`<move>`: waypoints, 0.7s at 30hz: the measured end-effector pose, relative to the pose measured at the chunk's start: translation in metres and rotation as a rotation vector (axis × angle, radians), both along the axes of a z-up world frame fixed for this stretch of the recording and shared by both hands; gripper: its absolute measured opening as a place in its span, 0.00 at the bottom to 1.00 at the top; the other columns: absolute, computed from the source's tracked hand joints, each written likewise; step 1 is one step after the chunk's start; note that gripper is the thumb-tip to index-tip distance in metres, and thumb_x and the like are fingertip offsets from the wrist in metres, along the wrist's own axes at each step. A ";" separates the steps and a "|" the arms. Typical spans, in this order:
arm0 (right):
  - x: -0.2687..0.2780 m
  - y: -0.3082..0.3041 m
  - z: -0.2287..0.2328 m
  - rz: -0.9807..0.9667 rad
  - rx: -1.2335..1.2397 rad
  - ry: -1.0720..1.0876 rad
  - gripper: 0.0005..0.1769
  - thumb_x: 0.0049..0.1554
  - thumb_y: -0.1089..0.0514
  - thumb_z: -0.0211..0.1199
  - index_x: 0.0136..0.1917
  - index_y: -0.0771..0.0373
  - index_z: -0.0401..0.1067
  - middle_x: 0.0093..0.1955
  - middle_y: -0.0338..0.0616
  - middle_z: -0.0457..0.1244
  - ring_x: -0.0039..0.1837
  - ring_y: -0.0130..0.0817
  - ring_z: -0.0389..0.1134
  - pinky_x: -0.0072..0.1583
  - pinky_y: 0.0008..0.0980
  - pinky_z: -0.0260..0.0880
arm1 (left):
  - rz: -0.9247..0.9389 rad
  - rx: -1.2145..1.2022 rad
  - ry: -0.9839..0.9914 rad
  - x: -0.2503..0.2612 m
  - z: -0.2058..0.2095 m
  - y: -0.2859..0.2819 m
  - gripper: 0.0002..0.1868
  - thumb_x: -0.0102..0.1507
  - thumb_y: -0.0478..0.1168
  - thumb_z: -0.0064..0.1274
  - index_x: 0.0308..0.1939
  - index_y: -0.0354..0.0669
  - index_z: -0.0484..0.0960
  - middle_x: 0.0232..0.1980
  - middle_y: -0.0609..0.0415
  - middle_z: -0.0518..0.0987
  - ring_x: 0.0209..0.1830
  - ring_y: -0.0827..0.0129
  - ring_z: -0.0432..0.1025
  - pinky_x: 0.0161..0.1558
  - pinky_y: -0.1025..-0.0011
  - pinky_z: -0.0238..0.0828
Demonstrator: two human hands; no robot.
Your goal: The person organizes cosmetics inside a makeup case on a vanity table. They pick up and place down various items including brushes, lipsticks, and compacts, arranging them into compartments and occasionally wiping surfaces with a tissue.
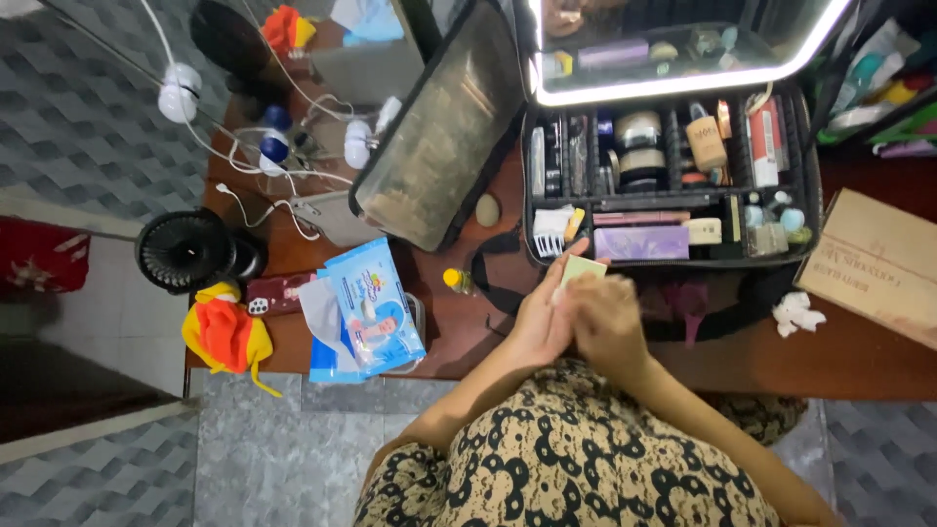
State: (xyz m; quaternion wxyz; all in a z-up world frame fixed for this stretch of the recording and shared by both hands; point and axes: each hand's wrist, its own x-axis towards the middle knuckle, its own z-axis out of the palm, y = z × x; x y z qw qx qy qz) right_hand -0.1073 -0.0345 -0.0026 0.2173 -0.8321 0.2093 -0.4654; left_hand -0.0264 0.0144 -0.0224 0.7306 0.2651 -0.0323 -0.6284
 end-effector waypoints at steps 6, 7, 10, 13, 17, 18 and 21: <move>0.006 -0.021 0.004 -0.049 0.038 -0.092 0.10 0.47 0.70 0.55 0.27 0.60 0.66 0.30 0.41 0.57 0.34 0.39 0.57 0.43 0.32 0.56 | 0.022 0.039 0.042 -0.003 -0.021 -0.002 0.20 0.65 0.42 0.31 0.60 0.42 0.61 0.54 0.47 0.69 0.50 0.70 0.65 0.54 0.72 0.60; 0.006 -0.019 0.001 -0.070 0.046 -0.084 0.09 0.48 0.70 0.56 0.28 0.62 0.64 0.30 0.44 0.57 0.34 0.42 0.57 0.43 0.34 0.56 | 0.061 0.051 0.046 -0.002 -0.016 -0.005 0.20 0.65 0.40 0.31 0.60 0.40 0.61 0.54 0.48 0.69 0.51 0.70 0.65 0.55 0.73 0.59; 0.000 0.002 0.000 -0.008 0.155 0.004 0.07 0.45 0.67 0.59 0.28 0.59 0.67 0.33 0.36 0.61 0.36 0.36 0.60 0.44 0.29 0.57 | 0.124 0.080 0.154 0.005 -0.014 -0.003 0.20 0.65 0.41 0.29 0.60 0.42 0.59 0.57 0.42 0.65 0.51 0.57 0.65 0.53 0.65 0.63; -0.013 -0.008 -0.003 -0.058 0.456 -0.082 0.07 0.46 0.68 0.58 0.29 0.60 0.67 0.31 0.40 0.60 0.38 0.40 0.62 0.44 0.30 0.59 | 0.265 0.067 0.001 0.028 -0.026 -0.024 0.19 0.60 0.34 0.36 0.56 0.48 0.61 0.59 0.45 0.63 0.55 0.53 0.62 0.55 0.59 0.60; -0.009 -0.046 -0.006 -0.074 0.939 -0.095 0.04 0.52 0.67 0.52 0.41 0.64 0.68 0.31 0.45 0.62 0.34 0.30 0.64 0.42 0.27 0.63 | 0.300 0.041 -0.298 0.057 0.030 -0.040 0.19 0.61 0.31 0.30 0.56 0.46 0.59 0.58 0.42 0.63 0.56 0.55 0.61 0.56 0.61 0.58; -0.005 -0.061 -0.014 -0.072 0.873 -0.040 0.06 0.49 0.69 0.51 0.37 0.64 0.68 0.35 0.45 0.61 0.38 0.33 0.63 0.45 0.31 0.62 | 0.303 0.007 -0.320 0.060 0.037 -0.040 0.19 0.61 0.30 0.30 0.57 0.43 0.57 0.59 0.41 0.61 0.57 0.53 0.59 0.57 0.60 0.58; 0.029 -0.106 -0.026 0.016 0.996 -0.022 0.13 0.46 0.71 0.44 0.37 0.65 0.70 0.40 0.49 0.61 0.42 0.38 0.62 0.48 0.38 0.65 | 0.292 0.032 -0.360 0.059 0.042 -0.037 0.20 0.61 0.29 0.30 0.58 0.41 0.56 0.57 0.41 0.62 0.55 0.54 0.61 0.57 0.61 0.59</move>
